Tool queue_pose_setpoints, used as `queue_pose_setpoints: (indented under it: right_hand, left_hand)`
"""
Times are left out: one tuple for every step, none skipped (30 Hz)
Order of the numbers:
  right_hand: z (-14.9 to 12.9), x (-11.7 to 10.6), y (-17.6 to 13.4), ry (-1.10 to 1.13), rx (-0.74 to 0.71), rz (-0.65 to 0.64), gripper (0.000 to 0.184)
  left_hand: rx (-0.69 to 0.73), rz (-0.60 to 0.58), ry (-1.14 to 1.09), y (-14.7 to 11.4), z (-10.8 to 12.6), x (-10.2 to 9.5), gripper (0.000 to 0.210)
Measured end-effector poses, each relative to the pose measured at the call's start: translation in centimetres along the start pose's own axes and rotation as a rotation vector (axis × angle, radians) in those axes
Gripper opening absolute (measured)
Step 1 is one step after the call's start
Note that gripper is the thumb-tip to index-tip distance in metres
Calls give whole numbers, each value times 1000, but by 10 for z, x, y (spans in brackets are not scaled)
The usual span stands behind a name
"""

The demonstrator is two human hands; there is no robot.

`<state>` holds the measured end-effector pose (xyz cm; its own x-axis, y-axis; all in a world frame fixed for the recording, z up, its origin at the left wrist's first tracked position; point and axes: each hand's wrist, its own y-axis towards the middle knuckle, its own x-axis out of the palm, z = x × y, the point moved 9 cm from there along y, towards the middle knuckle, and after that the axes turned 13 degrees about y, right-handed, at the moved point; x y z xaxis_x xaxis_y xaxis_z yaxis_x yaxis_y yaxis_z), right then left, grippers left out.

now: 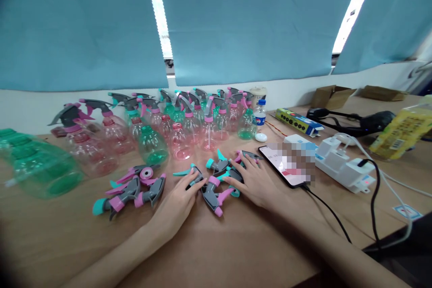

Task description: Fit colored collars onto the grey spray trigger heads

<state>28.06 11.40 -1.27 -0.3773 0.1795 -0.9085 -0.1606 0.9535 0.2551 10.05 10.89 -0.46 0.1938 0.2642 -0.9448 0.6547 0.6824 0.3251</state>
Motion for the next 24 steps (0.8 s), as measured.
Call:
queue_pose_setpoints:
  right_hand:
    - [-2,-2,3,7,0,0,63]
    - [-4,-4,5,15,5,8,62]
    - [-7,-8,6,25,8,20,62]
    - [-12,-12,6,38,4,34,63]
    - [-21,-15,4,57,-30,39,65]
    - [-33,-15,0,85,-92,24,67]
    - [-49,-13,-5,109,-179,-16,73]
    - [-64,-10,-11,122,-269,-51,80]
    - [-77,-7,-16,127,-338,-69,85]
    - [-86,-4,-20,134,-377,-75,85]
    - [-91,-1,-22,140,-396,-67,80]
    - [-94,1,-22,142,-396,-47,72]
    - [-94,3,-21,141,-380,-18,63]
    - [-92,4,-19,135,-356,18,57]
    - [-89,5,-16,123,-324,56,52]
    - [-86,5,-14,105,-291,94,50]
    - [-83,5,-12,82,-256,133,48]
    - [-81,4,-10,57,-225,169,47]
    - [-80,4,-9,34,-198,198,46]
    - [-79,3,-8,14,-177,222,46]
    - [-78,2,-6,2,-163,240,46]
    - [-78,0,-5,1,-155,251,44]
    - [-78,-2,-3,8,-152,260,42]
    - [-79,-6,-2,23,-152,272,38]
  left_hand:
    - [-3,1,18,-6,-2,-1,50]
    - [-5,6,35,-12,-3,-3,50]
    - [-18,22,53,-19,-6,-5,50]
    - [-23,40,70,-25,-8,-7,49]
    - [-27,46,83,-31,-9,-8,49]
    - [-35,54,94,-36,-11,-9,49]
    - [-39,60,100,-39,-11,-10,49]
    - [-46,64,102,-41,-12,-10,50]
    - [-55,71,101,-42,-12,-12,50]
    - [-61,82,100,-42,-12,-14,51]
    - [-67,97,98,-41,-13,-16,50]
    - [-74,116,98,-41,-13,-20,50]
    - [-77,139,98,-40,-13,-24,49]
    - [-71,171,95,-40,-12,-28,48]
    - [-50,202,87,-40,-10,-33,47]
    - [-12,230,72,-41,-6,-38,46]
    - [39,251,51,-42,0,-41,45]
    - [99,261,28,-43,7,-44,44]
    - [161,253,-1,-44,14,-44,43]
    - [215,231,-33,-45,21,-44,42]
    - [258,205,-67,-46,27,-43,40]
    - [289,181,-101,-47,32,-43,39]
    - [308,156,-137,-49,35,-42,38]
    - [314,134,-171,-50,37,-41,38]
